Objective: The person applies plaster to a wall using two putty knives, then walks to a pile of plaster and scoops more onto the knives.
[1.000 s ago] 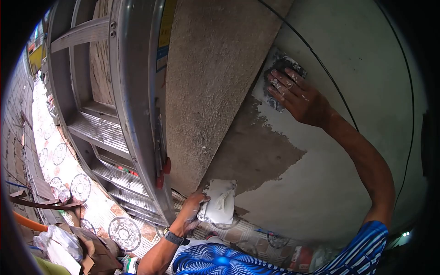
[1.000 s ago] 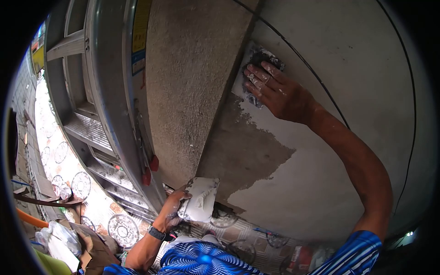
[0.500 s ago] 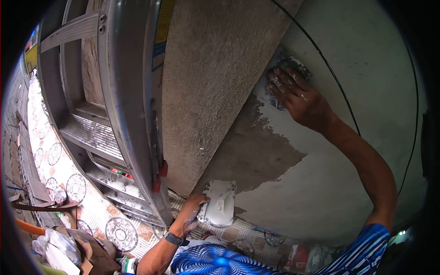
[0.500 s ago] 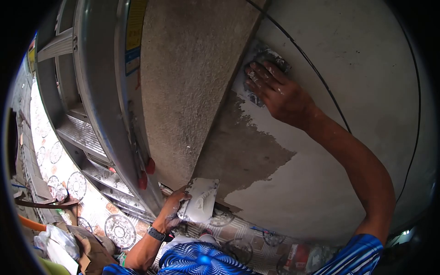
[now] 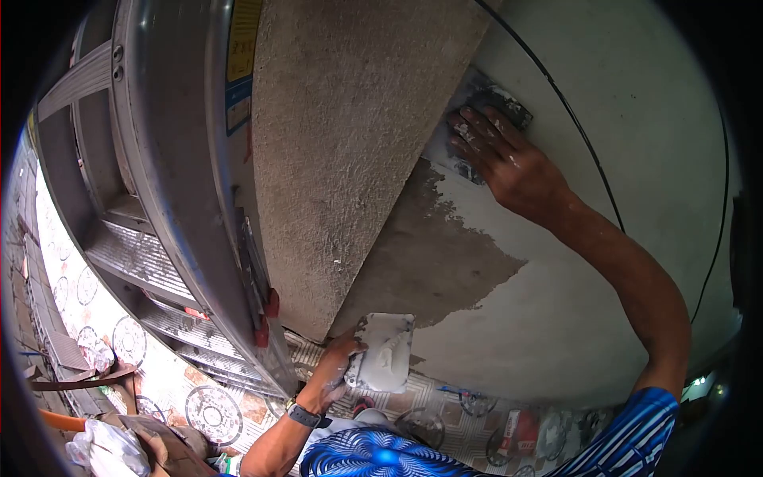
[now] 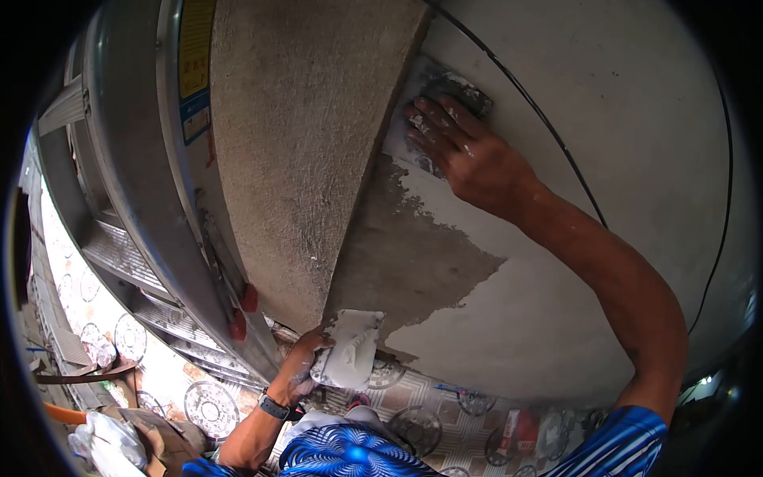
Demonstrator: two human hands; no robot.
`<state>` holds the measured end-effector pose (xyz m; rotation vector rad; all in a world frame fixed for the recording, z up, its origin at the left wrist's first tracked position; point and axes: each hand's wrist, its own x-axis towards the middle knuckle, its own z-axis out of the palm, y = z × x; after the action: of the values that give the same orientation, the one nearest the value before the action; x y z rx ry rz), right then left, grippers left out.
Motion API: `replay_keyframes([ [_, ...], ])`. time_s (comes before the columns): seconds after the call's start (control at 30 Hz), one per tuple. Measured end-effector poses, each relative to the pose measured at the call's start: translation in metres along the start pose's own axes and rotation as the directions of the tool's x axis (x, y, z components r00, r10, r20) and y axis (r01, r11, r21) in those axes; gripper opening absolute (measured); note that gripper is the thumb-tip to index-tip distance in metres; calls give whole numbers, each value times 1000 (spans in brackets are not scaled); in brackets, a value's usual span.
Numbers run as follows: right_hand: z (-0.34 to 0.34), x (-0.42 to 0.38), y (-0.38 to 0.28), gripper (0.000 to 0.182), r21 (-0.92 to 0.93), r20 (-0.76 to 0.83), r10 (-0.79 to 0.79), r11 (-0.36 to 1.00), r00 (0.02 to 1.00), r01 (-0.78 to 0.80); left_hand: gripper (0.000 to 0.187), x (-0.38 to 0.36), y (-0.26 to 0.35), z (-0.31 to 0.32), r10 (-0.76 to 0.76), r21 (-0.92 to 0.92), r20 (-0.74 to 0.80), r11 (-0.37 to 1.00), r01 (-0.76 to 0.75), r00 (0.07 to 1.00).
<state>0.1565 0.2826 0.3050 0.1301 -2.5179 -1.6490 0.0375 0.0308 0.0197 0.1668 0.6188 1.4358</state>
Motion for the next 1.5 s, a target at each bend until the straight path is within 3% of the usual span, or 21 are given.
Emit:
replay_keyframes([
  [0.37, -2, -5, 2, 49, 6, 38, -6, 1000, 999, 6, 56, 4, -6, -8, 30, -7, -5, 1000, -30, 1000],
  [0.87, -7, -39, -8, 48, -11, 96, 30, 1000, 995, -29, 55, 12, -8, 10, -36, -38, 5, 999, 36, 999],
  [1.07, -7, -55, -12, 47, -4, 110, 53, 999, 992, -53, 53, 16, -12, 14, -42, 62, 10, 997, 41, 999],
  [1.5, -14, -102, -20, 52, -64, 219, 59, 997, 974, -46, 53, 21, -20, 25, -48, 65, -10, 997, 48, 999],
])
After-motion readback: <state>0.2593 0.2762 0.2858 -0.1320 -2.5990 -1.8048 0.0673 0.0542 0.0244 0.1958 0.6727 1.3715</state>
